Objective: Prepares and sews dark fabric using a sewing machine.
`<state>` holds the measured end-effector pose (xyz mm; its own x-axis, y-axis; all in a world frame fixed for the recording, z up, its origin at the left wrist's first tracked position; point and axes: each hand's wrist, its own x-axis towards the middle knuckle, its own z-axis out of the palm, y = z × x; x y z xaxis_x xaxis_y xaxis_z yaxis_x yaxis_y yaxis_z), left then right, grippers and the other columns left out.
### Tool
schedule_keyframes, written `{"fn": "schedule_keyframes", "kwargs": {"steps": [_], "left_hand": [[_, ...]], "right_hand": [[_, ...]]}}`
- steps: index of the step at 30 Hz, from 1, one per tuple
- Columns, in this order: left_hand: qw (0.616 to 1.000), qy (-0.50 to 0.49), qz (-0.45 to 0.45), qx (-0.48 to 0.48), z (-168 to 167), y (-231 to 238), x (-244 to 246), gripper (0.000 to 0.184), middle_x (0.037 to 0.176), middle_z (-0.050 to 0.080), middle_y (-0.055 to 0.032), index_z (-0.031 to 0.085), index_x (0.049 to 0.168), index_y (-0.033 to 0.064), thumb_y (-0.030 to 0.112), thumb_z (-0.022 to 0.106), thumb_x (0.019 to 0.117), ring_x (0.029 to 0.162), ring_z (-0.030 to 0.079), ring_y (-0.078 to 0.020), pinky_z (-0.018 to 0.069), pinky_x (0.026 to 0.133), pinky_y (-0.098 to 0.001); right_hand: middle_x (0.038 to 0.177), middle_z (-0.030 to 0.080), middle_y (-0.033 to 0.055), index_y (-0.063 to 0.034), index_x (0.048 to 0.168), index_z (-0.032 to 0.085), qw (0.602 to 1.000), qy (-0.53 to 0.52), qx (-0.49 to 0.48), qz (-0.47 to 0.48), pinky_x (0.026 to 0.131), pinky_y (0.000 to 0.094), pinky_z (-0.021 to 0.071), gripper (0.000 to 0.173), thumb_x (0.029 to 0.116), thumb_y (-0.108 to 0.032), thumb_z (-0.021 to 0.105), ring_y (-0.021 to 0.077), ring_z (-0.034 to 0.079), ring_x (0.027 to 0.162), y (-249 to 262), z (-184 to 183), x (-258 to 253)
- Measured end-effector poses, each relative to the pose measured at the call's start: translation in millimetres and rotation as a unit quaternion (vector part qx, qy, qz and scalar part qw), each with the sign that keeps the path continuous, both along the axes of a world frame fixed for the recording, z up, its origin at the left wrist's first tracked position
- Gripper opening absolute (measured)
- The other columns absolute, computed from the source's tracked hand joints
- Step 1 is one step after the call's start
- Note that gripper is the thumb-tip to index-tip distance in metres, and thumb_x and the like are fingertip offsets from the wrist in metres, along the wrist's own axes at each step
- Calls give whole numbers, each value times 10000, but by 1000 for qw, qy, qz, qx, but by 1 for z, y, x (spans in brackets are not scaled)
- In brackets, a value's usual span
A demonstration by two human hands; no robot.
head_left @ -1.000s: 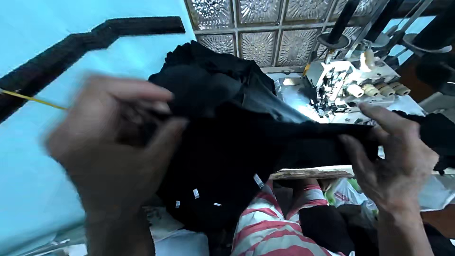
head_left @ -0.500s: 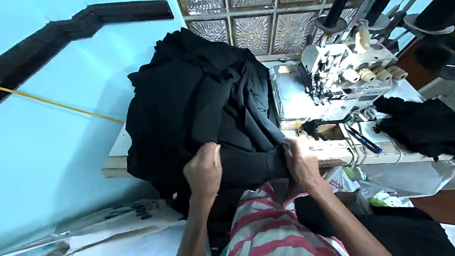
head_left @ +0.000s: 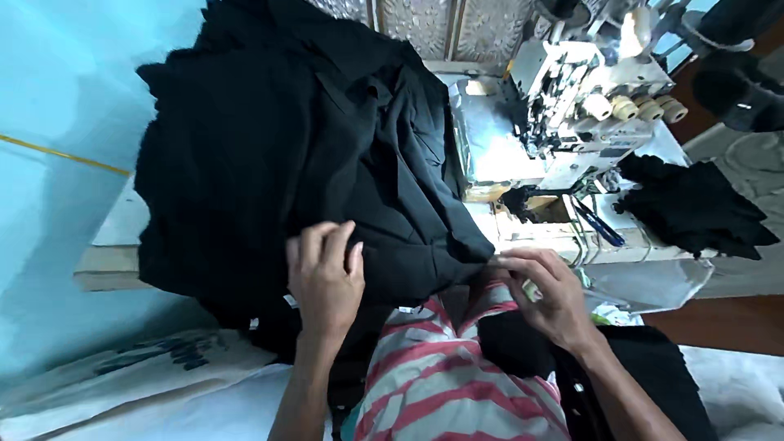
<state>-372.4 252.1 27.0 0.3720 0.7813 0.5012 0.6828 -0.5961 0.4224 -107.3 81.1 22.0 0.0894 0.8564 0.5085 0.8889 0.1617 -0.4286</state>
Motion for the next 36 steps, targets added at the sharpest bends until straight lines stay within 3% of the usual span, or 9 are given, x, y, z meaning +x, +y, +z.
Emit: {"fn": "schedule_keyframes", "kwargs": {"steps": [2, 4, 8, 16, 23, 28, 31, 33, 36], "left_hand": [[999, -24, -17, 26, 18, -4, 2, 316, 1296, 620, -263, 692, 1221, -28, 178, 631, 990, 1224, 559, -462, 446, 1019, -570], [995, -58, -51, 60, 32, -8, 9, 296, 1275, 632, -246, 702, 1186, -33, 181, 619, 1000, 1204, 571, -409, 447, 1028, -493], [984, -79, -154, 52, 44, -21, 25, 239, 1164, 678, -214, 730, 1090, -33, 152, 613, 995, 1103, 625, -341, 492, 960, -438], [975, -28, -221, -4, 26, -32, 36, 228, 1116, 698, -145, 762, 1058, 23, 162, 601, 974, 1051, 641, -298, 497, 911, -417], [962, 13, -272, -8, 15, -42, 45, 202, 1033, 713, -99, 763, 1000, 65, 168, 593, 967, 984, 664, -262, 517, 873, -401], [949, 22, -314, -23, 6, -55, 50, 207, 974, 727, -65, 769, 980, 99, 186, 581, 985, 950, 685, -225, 530, 861, -374], [938, 23, -343, -32, 4, -62, 52, 217, 936, 733, -58, 747, 970, 99, 174, 547, 1010, 916, 703, -207, 537, 875, -355], [935, 25, -353, -38, 2, -65, 51, 228, 927, 734, -62, 742, 973, 92, 174, 536, 1023, 913, 707, -208, 536, 873, -350], [930, 30, -364, -48, -2, -69, 51, 225, 913, 729, -76, 734, 974, 83, 165, 529, 1018, 902, 713, -220, 546, 874, -360]], "right_hand": [[987, 752, 117, -47, 976, 753, 996, 3, -84, -9, 848, 379, 587, 176, 949, -72, 581, 233, 728, 933, -31, -14, 16], [919, 729, 172, 4, 951, 752, 972, 27, -233, -14, 777, 501, 595, 158, 939, -21, 596, 325, 728, 854, -56, -36, 29], [1164, 700, 252, 11, 1125, 752, 891, 73, -449, 0, 1010, 604, 491, 226, 971, -130, 664, 441, 657, 1127, -74, -80, 31], [1279, 633, 271, -40, 1262, 713, 887, 51, -458, -12, 1009, 647, 434, 322, 997, -207, 639, 501, 565, 1210, -57, -106, 16], [1200, 649, 277, 29, 1149, 705, 861, 69, -505, 4, 1038, 635, 402, 235, 960, -97, 647, 487, 563, 1197, -41, -105, 22], [1014, 705, 211, 14, 899, 716, 961, 36, -274, 5, 879, 578, 521, 102, 825, -57, 717, 417, 675, 980, -63, -122, 20], [1037, 713, 208, 12, 996, 727, 981, 20, -185, -52, 847, 549, 567, 174, 872, -108, 713, 395, 702, 963, -77, -124, 15], [1037, 720, 233, 36, 1101, 725, 966, 46, -240, -89, 858, 583, 567, 277, 926, -178, 702, 419, 712, 959, -87, -118, 12], [1217, 672, 284, 50, 1185, 708, 902, 123, -407, -70, 1041, 590, 459, 396, 988, -288, 644, 471, 623, 1174, -96, -94, 9]]}}
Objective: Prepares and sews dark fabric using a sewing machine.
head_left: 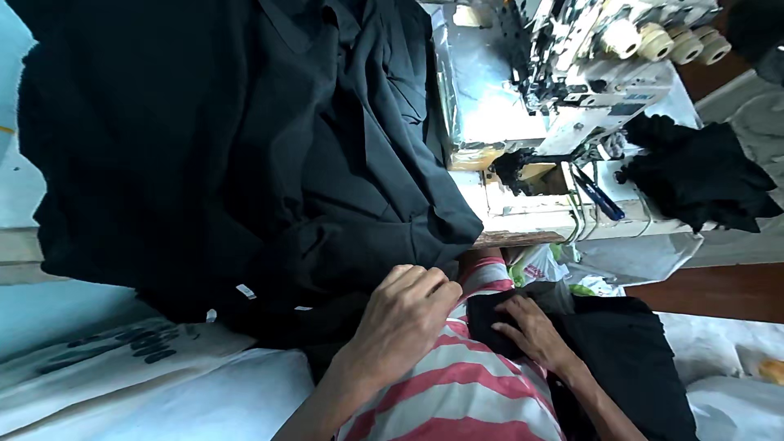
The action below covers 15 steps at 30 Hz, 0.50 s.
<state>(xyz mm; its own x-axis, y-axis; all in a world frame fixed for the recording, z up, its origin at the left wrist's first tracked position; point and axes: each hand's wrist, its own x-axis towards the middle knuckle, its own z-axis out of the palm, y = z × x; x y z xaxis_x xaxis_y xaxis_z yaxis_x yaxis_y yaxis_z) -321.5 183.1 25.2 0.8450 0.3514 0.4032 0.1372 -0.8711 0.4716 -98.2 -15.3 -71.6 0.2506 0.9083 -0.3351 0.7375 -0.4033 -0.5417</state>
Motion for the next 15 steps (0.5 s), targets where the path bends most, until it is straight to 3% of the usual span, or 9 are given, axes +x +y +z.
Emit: {"fn": "schedule_keyframes", "kwargs": {"steps": [1, 3, 6, 7, 9, 10, 12, 15], "left_hand": [[1000, 2, -6, -3, -1, -1, 0, 219, 905, 730, -83, 737, 972, 77, 154, 535, 1009, 894, 717, -231, 554, 869, -369], [1000, 6, -21, -4, -5, -5, 1, 205, 897, 728, -89, 734, 970, 73, 139, 543, 1002, 877, 713, -243, 552, 852, -378], [999, 12, -45, 1, -7, -9, 4, 196, 890, 727, -88, 728, 969, 74, 135, 544, 1000, 864, 716, -247, 550, 849, -386], [999, 13, -50, 1, -6, -11, 5, 197, 884, 724, -87, 727, 966, 76, 137, 544, 1005, 856, 714, -246, 550, 847, -387], [998, 9, -61, -5, -6, -13, 6, 199, 866, 715, -80, 725, 952, 80, 139, 544, 1008, 843, 710, -240, 555, 842, -385], [997, 6, -70, -16, -6, -14, 7, 197, 868, 716, -77, 726, 947, 81, 140, 547, 1006, 841, 711, -233, 557, 835, -378], [993, -12, -92, -73, -11, -18, 12, 169, 891, 727, -86, 731, 953, 66, 131, 578, 983, 838, 710, -220, 556, 794, -345], [967, -36, -82, -238, -20, -30, 26, 209, 1016, 728, -152, 727, 1082, -17, 136, 649, 962, 869, 712, -210, 580, 797, -313]], "right_hand": [[1222, 664, 289, 56, 1156, 711, 999, 28, -19, 2, 1060, 579, 437, 358, 976, -248, 657, 472, 606, 1190, -2, 5, -2], [1062, 701, 263, 51, 997, 731, 998, 35, 41, 12, 942, 586, 499, 208, 895, -129, 714, 464, 651, 1049, -10, 1, -7], [957, 710, 222, 48, 935, 717, 996, 44, 73, 1, 848, 552, 535, 167, 840, -89, 717, 398, 682, 945, -15, 0, -12], [921, 704, 190, 42, 929, 703, 995, 67, 73, -14, 802, 492, 550, 164, 834, -93, 699, 326, 687, 891, -15, 2, -13], [815, 631, 31, -23, 881, 643, 978, 171, 93, -76, 671, 258, 500, 98, 811, -93, 652, 76, 598, 737, -16, 7, -12], [801, 598, -52, -74, 856, 608, 956, 240, 130, -112, 659, 178, 483, 65, 801, -71, 642, -16, 569, 721, -17, 10, -11], [846, 633, -158, -197, 867, 603, 897, 346, 222, -159, 697, 138, 521, 184, 811, -33, 663, -74, 603, 770, -14, 21, -10], [922, 674, -179, -264, 948, 641, 855, 389, 311, -145, 738, 138, 554, 278, 819, -28, 715, -66, 639, 834, -2, 49, -10]]}}
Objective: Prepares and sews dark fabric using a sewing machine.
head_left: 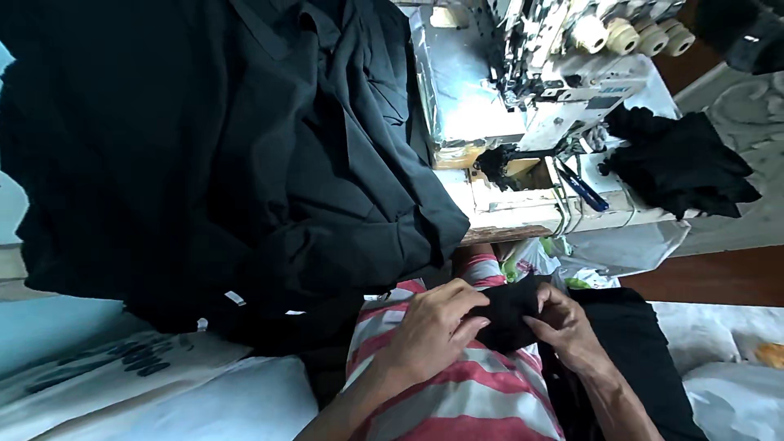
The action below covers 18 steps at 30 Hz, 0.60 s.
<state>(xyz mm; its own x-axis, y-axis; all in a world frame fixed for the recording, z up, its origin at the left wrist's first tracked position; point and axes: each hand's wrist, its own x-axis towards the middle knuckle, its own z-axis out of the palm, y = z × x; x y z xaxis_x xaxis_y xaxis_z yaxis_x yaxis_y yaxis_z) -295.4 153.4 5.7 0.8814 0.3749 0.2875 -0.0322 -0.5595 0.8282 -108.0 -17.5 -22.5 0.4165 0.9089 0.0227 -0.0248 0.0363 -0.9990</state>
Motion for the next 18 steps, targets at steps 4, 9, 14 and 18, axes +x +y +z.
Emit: {"fn": "schedule_keyframes", "kwargs": {"steps": [4, 9, 14, 18], "left_hand": [[986, -12, 29, -161, -1, -8, 18, 446, 1080, 703, -126, 684, 1206, -41, 324, 701, 950, 883, 685, -97, 573, 774, -229], [983, -104, 105, -110, 11, -2, 25, 158, 878, 710, -95, 736, 957, -49, 89, 661, 949, 808, 659, -36, 541, 784, -158], [994, -86, 55, -32, 28, 15, 12, 188, 864, 702, -73, 745, 969, -10, 123, 615, 992, 841, 640, -62, 504, 809, -176], [991, -104, 66, -56, 33, 21, 5, 187, 903, 678, -30, 738, 946, 18, 173, 642, 984, 903, 609, -17, 491, 824, -147]], "right_hand": [[1052, 706, -135, -200, 1105, 577, 996, -34, 69, -53, 815, 191, 598, 404, 808, 17, 746, -10, 691, 921, 24, 23, -20], [1121, 678, -110, -69, 1289, 538, 988, -92, 95, -85, 885, 190, 586, 543, 793, 58, 717, -18, 667, 994, 52, 25, -43], [1356, 595, -24, -208, 1165, 718, 990, -73, 101, 62, 1049, 273, 526, 258, 913, -259, 736, 102, 561, 1291, 60, 25, -14], [1283, 685, 9, -112, 1140, 736, 994, -35, 96, 47, 1029, 308, 534, 223, 945, -218, 716, 119, 631, 1203, 63, 25, -3]]}}
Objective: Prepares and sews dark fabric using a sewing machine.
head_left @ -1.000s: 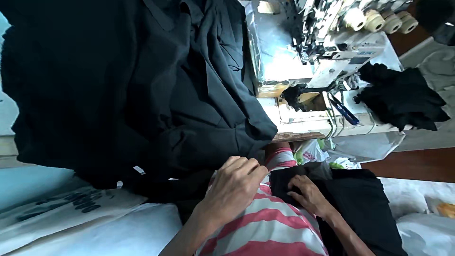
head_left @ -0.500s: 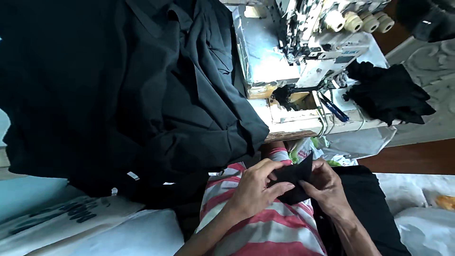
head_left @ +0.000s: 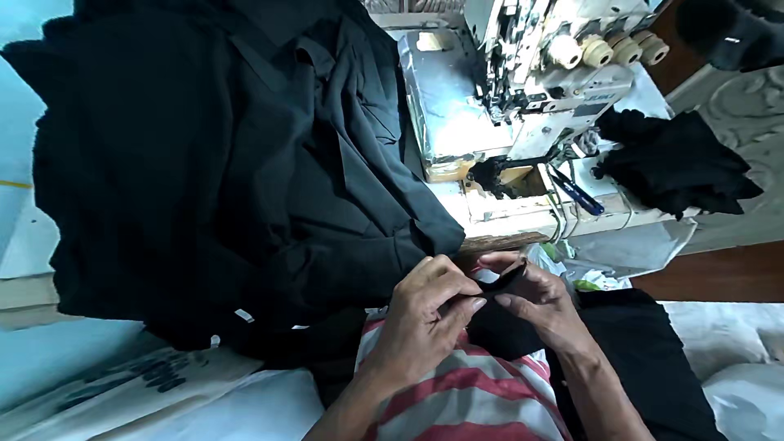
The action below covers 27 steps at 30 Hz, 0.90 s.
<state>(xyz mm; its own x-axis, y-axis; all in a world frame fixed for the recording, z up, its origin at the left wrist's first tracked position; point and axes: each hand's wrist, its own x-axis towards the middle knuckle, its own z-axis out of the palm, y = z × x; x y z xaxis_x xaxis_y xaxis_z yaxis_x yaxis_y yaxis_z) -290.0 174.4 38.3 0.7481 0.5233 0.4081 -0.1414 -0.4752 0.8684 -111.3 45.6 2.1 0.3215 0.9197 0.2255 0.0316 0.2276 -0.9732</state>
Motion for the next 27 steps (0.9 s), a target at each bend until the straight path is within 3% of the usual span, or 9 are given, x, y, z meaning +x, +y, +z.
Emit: {"fn": "schedule_keyframes", "kwargs": {"steps": [3, 4, 7, 10, 16, 18, 21, 23, 27], "left_hand": [[995, -64, -32, -63, -4, 1, 2, 171, 1034, 670, -44, 705, 962, -4, 150, 637, 996, 1017, 630, -18, 539, 880, -153], [990, -87, -57, -91, -6, 1, 2, 169, 1063, 689, -46, 690, 984, -4, 147, 621, 1011, 1046, 646, -31, 550, 900, -177], [975, -118, -107, -156, -7, 2, -1, 163, 1098, 715, 2, 670, 1049, 42, 160, 558, 1051, 1075, 656, -24, 550, 928, -204], [975, -103, -112, -160, -5, 5, -7, 180, 1083, 709, 35, 659, 1066, 56, 184, 533, 1062, 1043, 649, 10, 542, 913, -183], [975, -116, -83, -171, -6, 9, -17, 158, 1108, 719, 66, 687, 1079, 123, 211, 559, 1049, 1042, 655, 14, 543, 877, -159], [961, -148, -112, -204, -8, 11, -18, 166, 1118, 726, 74, 712, 1090, 159, 226, 567, 1044, 1055, 664, -4, 547, 897, -180], [889, -246, -226, -314, -7, 8, -16, 291, 1038, 755, 47, 736, 1061, 158, 308, 488, 1073, 993, 698, -51, 549, 870, -236], [831, -266, -261, -412, -7, 2, -12, 318, 997, 767, 38, 762, 1059, 152, 340, 506, 1064, 931, 722, -52, 578, 837, -225], [860, -207, -259, -388, -28, -8, 1, 154, 1078, 723, 86, 735, 1103, 158, 160, 606, 1017, 982, 650, 32, 526, 859, -152]], "right_hand": [[1038, 741, -75, -185, 1045, 719, 994, 102, 25, -23, 878, 209, 572, 99, 946, -185, 709, 20, 692, 974, 6, 4, -13], [1065, 740, -74, -201, 1071, 718, 991, 123, 44, -9, 894, 217, 568, 121, 951, -205, 703, 26, 689, 1000, 8, 7, -17], [1378, 638, 14, -209, 1253, 634, 986, 118, 90, 73, 1073, 336, 511, 323, 942, -254, 709, 157, 610, 1275, 13, 16, -22], [1260, 677, -14, -191, 1403, 518, 991, 69, 66, 93, 1058, 316, 518, 565, 896, -210, 767, 123, 639, 1191, 21, 21, -21], [966, 733, -98, -167, 1010, 715, 987, 156, 35, 10, 802, 169, 575, 147, 886, -104, 763, -23, 681, 872, 22, 16, -27], [894, 734, -93, -155, 966, 747, 984, 171, 48, -31, 755, 156, 570, 75, 905, -109, 748, -31, 673, 800, 20, 19, -31], [975, 732, -116, -176, 1040, 743, 995, 28, 86, -35, 809, 146, 564, 106, 1000, -212, 652, -48, 670, 895, 11, 36, -37], [1015, 714, -53, -104, 1065, 702, 984, -118, 127, -30, 876, 142, 544, 161, 1045, -215, 587, -31, 659, 983, 6, 52, -44], [1016, 617, 55, -45, 984, 665, 940, -285, 177, -66, 880, 109, 516, 101, 1017, -137, 638, 17, 618, 979, 5, 61, -56]]}}
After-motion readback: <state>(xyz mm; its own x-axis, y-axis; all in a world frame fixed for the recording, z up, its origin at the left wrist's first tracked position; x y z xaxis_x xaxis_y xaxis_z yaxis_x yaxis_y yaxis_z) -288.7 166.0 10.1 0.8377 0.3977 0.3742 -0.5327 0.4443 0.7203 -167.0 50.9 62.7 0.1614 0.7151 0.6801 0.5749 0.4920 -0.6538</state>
